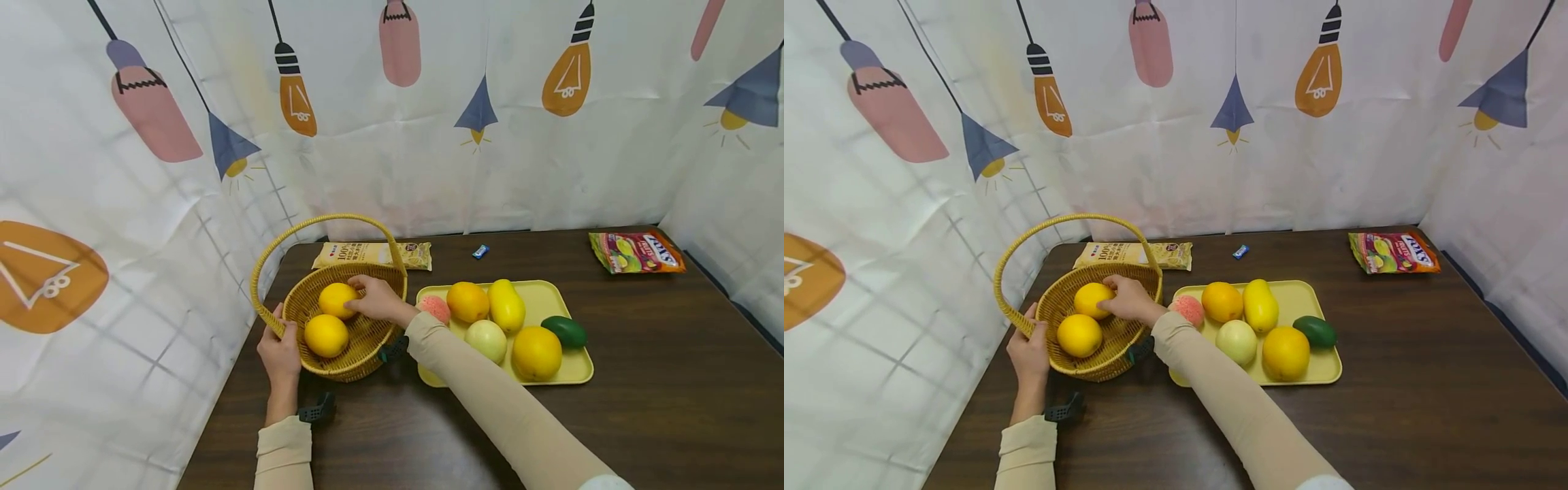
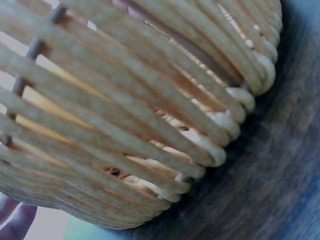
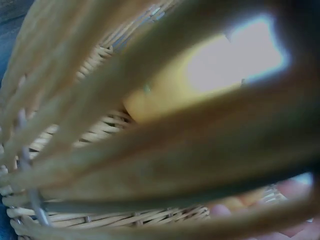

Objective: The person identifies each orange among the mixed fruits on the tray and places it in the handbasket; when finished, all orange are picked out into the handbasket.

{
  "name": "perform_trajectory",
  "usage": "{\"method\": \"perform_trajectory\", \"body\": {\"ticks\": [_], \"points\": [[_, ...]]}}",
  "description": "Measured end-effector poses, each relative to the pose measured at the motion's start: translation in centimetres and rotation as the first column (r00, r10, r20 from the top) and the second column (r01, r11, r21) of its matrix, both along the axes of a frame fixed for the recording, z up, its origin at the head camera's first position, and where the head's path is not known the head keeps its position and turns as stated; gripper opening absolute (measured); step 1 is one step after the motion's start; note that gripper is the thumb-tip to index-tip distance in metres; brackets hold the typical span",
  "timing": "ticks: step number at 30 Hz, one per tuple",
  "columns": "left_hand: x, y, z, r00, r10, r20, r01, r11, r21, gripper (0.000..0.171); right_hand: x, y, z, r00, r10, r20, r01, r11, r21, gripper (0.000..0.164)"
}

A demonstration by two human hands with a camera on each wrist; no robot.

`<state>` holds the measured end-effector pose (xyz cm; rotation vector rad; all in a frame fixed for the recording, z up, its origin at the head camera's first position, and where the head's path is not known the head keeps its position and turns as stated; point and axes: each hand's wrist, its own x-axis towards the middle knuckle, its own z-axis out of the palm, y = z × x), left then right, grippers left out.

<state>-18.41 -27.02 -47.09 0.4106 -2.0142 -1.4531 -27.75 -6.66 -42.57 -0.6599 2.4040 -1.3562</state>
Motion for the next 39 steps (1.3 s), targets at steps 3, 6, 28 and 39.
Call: {"method": "perform_trajectory", "body": {"ticks": [3,6,28,39], "points": [[0.0,0.0,-0.1,1.000,0.002,0.007,-0.002,1.000,-0.006,0.044,0.1,0.2,0.0,1.000,0.000,0.008,0.000,1.000,-0.031,0.055],[0.0,0.1,-0.2,1.000,-0.002,0.012,0.002,1.000,-0.001,0.044,0.1,0.4,-0.1,1.000,0.005,0.004,-0.005,0.998,-0.056,0.055],[0.1,0.0,-0.1,1.000,0.006,0.020,-0.006,1.000,0.003,0.043,2.4,3.6,1.0,0.998,0.051,-0.026,-0.054,0.986,-0.156,0.054],[-0.1,0.3,0.0,1.000,-0.007,0.004,0.007,1.000,0.011,0.043,4.0,6.3,1.5,0.996,0.055,-0.076,-0.070,0.974,-0.214,0.050]]}}
